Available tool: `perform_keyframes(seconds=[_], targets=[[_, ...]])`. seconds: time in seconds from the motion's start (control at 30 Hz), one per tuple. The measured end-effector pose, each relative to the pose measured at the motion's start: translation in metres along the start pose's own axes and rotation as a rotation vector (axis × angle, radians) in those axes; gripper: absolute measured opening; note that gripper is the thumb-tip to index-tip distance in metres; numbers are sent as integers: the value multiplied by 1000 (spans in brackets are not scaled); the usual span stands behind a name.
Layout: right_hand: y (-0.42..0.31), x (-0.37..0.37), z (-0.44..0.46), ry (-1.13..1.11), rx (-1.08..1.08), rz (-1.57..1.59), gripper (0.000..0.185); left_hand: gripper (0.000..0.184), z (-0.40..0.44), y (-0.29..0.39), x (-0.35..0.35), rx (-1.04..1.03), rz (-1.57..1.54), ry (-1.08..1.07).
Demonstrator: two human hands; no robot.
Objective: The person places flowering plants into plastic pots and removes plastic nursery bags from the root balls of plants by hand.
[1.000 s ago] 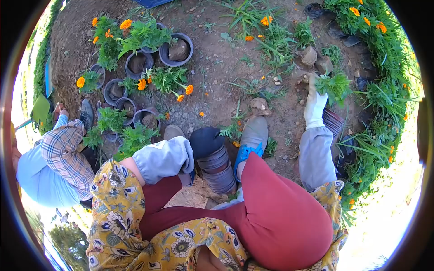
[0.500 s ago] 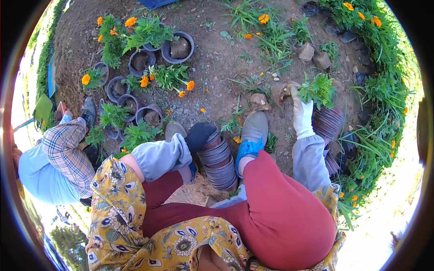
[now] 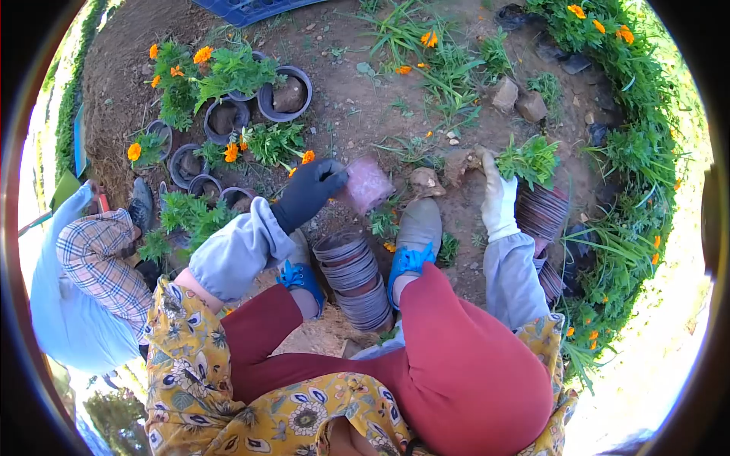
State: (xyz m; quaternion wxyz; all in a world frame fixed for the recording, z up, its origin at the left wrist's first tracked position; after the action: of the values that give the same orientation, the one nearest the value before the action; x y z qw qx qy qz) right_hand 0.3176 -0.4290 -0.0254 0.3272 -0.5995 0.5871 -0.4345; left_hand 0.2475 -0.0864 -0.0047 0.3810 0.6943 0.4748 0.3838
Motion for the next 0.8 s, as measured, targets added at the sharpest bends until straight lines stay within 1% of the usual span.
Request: perform_keyframes(seconds=[0.1, 0.2, 0.27, 0.3, 0.33, 0.37, 0.43, 0.5, 0.57, 0.67, 0.7, 0.73, 0.77, 0.8], targets=[[-9, 1, 3, 69, -135, 148, 27, 16, 15, 76, 9, -552, 486, 50], [-34, -5, 4, 48, -52, 246, 27, 15, 25, 92, -7, -701, 577, 148], [-53, -17, 3, -3, -14, 338, 27, 18, 27, 95, -30, -760, 659, 94], [-61, -24, 1, -30, 6, 384, 27, 19, 30, 86, -42, -805, 707, 84], [-70, -34, -2, -64, 36, 312, 28, 20, 31, 81, -53, -850, 754, 74], [-79, -44, -6, -97, 67, 239, 30, 23, 39, 65, -65, -777, 800, -16], [-79, -63, -7, -180, 141, 110, 30, 25, 41, 61, -77, -743, 840, -27], [-49, -82, 2, -305, 6, 223, 28, 27, 42, 54, -86, -676, 874, -59], [-38, -95, -4, -315, -21, 80, 29, 29, 45, 44, -91, -581, 904, -109], [-41, -113, -16, -318, -6, -74, 33, 25, 46, 20, -82, -638, 650, 98], [-44, -113, -17, -309, 30, -89, 33, 25, 49, 24, -87, -729, 736, 58], [-47, -112, -17, -299, 67, -105, 33, 25, 50, 17, -81, -677, 666, 67], [-43, -107, -12, -289, 103, -52, 29, 25, 47, 14, -77, -627, 593, 77], [-56, -103, -15, -266, 86, -30, 26, 25, 47, 13, -72, -577, 517, 86]])
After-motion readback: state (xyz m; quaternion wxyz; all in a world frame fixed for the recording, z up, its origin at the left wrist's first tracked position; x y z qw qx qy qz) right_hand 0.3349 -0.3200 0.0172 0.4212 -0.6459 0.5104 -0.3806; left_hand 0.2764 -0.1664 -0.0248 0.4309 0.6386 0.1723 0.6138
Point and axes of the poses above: each hand's wrist, its own z-axis towards the middle knuckle, its own x-axis out of the back of the hand, y = z × x, the point moved 9 cm from there along z, towards the middle knuckle, and after that the axes turned 10 degrees about -x, right-handed, at the moved point
